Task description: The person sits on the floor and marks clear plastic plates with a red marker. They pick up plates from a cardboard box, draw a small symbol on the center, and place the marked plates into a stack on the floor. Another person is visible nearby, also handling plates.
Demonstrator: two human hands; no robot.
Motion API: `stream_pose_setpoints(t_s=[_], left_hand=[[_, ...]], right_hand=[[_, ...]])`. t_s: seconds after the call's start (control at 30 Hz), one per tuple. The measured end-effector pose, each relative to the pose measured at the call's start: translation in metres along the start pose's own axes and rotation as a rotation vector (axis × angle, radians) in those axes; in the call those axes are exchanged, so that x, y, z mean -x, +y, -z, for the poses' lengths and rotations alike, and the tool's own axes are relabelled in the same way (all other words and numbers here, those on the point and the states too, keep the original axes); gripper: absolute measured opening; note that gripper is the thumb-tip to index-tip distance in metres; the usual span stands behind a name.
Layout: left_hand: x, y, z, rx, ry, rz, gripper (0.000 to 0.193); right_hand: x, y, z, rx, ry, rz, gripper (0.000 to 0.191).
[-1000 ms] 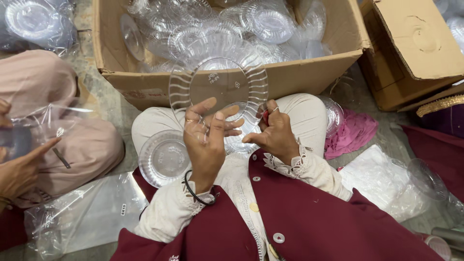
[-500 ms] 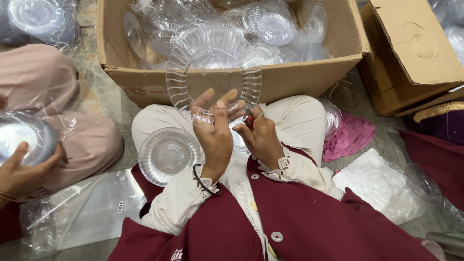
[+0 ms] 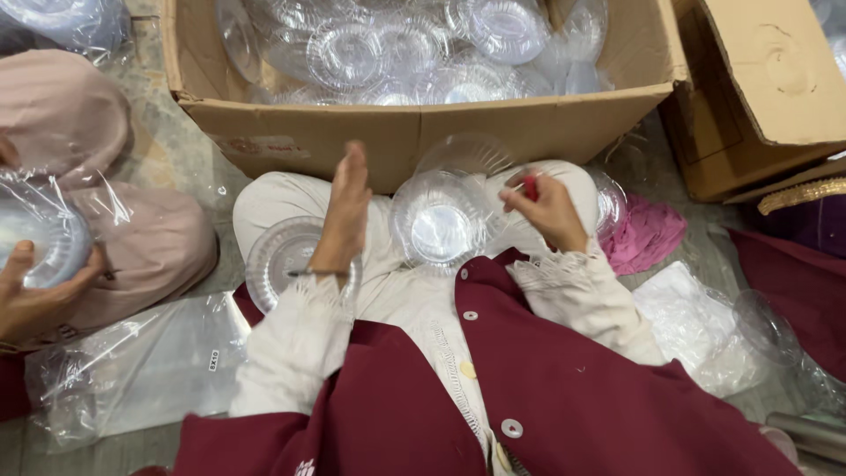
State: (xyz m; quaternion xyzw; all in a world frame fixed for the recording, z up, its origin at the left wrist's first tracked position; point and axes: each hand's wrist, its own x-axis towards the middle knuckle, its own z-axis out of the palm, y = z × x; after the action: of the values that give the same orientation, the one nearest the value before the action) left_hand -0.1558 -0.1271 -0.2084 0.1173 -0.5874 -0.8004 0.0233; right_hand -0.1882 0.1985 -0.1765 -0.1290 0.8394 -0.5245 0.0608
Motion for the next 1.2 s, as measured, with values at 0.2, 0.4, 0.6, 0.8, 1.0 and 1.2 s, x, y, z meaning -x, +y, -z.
stream_pose_setpoints(t_s=[0.2,0.4,0.6,0.8,1.0,1.2], left_hand=[[-0.054,-0.012,-0.044,-1.091,-0.519,0.342,0.113],[-0.059,-0.037,-0.051,-1.171,-0.737,0.386,0.095],[-0.039,-0.056,-0.054,-0.967,-0.705,0.165,0.079],[-0.011,0.027,-0.016,-0.711,-0.153,-0.383,0.08],[-0.004,0.135,0.163,-0.091,0.493,-0.347,0.059],[-0.086,0.163,0.291,-0.589,1.389,-0.667,0.096]], right_hand=[[0.004,0.028,-0.018,0.387,0.113,-0.061,0.066],[0.029,0.032,0.017,0.207,0.246,-0.14,0.055],[0.034,0.029,0.046,-0.166,0.288,-0.286,0.035],[-0.027,-0.013,0.044,-0.372,0.25,-0.05,0.027],[-0.079,-0.055,0.01,-0.183,0.192,0.038,0.03],[-0.116,-0.076,-0.024,-0.064,0.214,0.106,0.033]])
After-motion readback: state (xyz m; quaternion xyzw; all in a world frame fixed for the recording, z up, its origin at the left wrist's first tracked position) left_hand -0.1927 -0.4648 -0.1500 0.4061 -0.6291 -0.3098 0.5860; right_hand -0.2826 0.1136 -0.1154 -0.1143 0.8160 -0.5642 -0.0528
